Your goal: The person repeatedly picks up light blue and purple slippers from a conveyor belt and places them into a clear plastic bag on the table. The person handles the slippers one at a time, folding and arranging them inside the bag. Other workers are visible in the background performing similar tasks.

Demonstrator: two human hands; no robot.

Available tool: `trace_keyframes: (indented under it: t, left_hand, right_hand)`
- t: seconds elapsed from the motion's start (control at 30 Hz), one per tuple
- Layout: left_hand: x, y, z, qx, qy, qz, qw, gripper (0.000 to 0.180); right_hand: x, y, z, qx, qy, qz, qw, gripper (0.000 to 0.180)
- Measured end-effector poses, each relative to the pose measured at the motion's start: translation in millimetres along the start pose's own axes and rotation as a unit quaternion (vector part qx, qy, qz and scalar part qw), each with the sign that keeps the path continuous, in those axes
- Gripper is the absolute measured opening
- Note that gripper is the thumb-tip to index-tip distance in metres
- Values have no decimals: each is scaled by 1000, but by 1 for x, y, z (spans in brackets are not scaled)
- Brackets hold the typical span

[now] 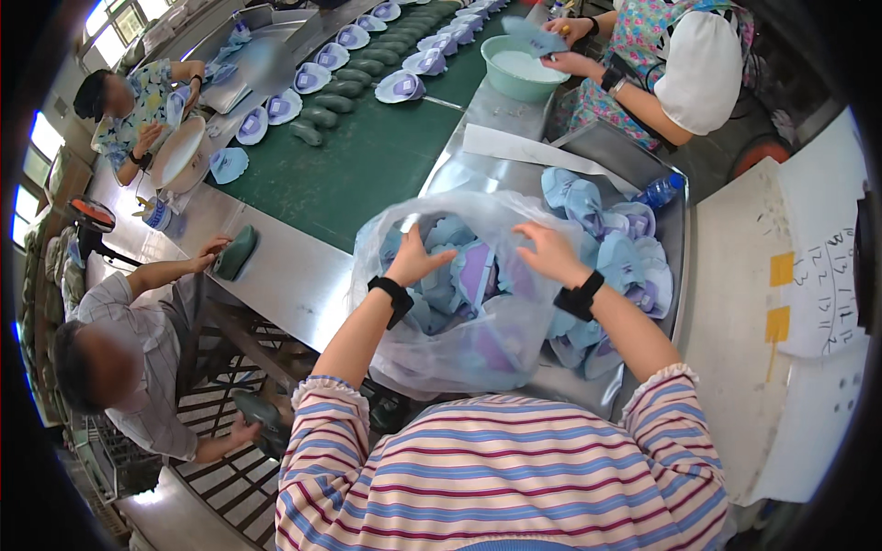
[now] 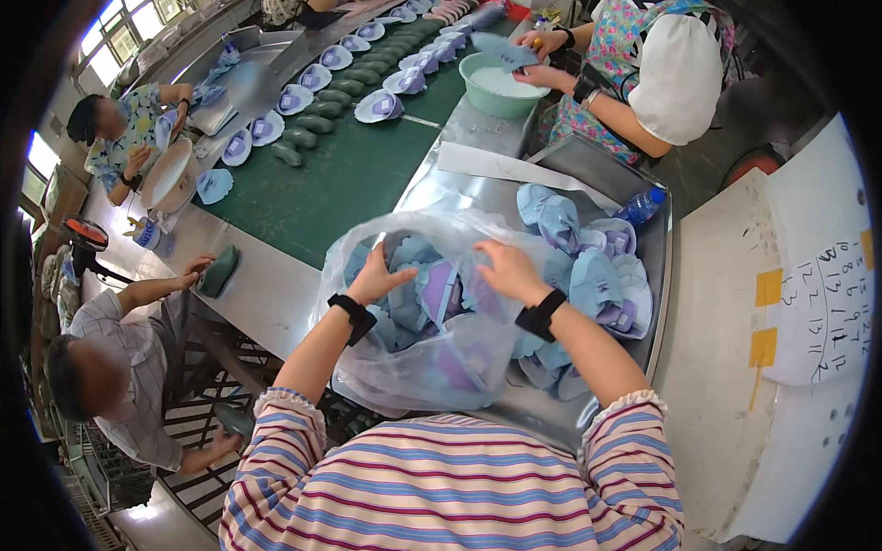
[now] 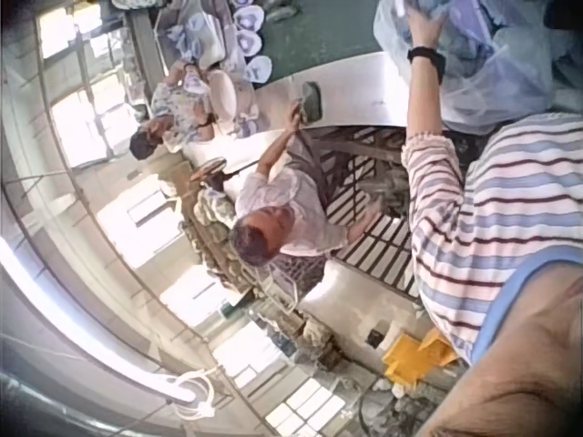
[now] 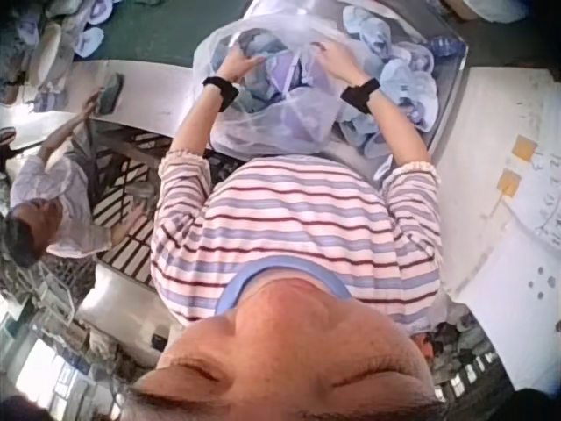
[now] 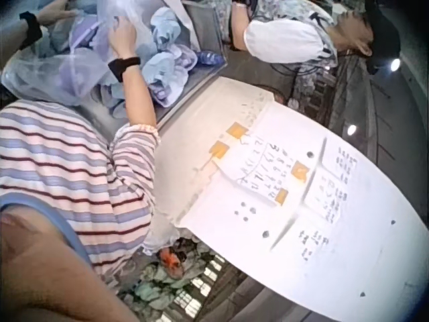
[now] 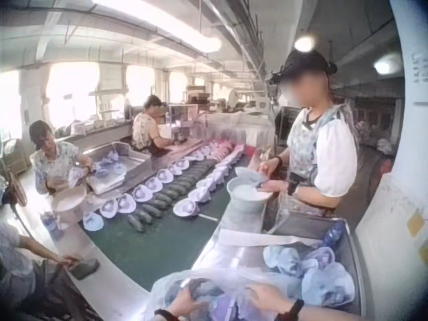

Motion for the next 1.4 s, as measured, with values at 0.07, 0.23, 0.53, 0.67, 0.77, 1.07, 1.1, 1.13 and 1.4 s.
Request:
trace_keyframes:
  t: [0.07, 0.23, 0.53, 0.67, 0.77, 1.07, 1.1, 1.13, 1.4]
  left_hand:
    - [12, 1, 1, -59, -5, -79, 995, 97]
    - [46, 33, 1, 20, -136, 31, 990, 72]
    - [45, 59, 43, 90, -127, -71, 985, 64]
    - [-40, 89, 69, 55, 34, 317, 946, 57]
    - [-82, 70, 86, 32, 91, 331, 939, 56]
    - [-100, 47, 110, 36, 242, 386, 890, 35]
    - [-97, 50, 108, 41, 250, 384, 888, 35]
    - [-94, 53, 105, 51, 260, 385, 884, 34]
    - [-80, 65, 96, 60, 171, 563, 806, 48]
  right_hand:
    - [19, -30, 9, -5, -56, -62, 996, 42]
    - [51, -23, 14, 33, 37, -31, 998, 47]
    - [39, -40, 23, 94, -29, 79, 992, 68]
    - [24, -17, 37, 25, -26, -31, 999, 51]
    - [18, 10, 52, 52, -12, -139, 989, 39]
    - [-18, -42, 62, 73, 40, -49, 995, 31]
    - [-12, -46, 62, 102, 36, 26, 994, 36]
    - [-13, -52, 61, 42, 86, 96, 991, 36]
    - [74, -31, 60, -186, -137, 300, 926, 36]
Point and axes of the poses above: each hand's wrist, its own z-axis away from the middle knuckle, its own x-axis out of the palm, y = z × x, the point moved 7 cm from there along -z, towards the middle knuckle, and after that the axes turned 5 degrees about x, right-handed, at the moved point
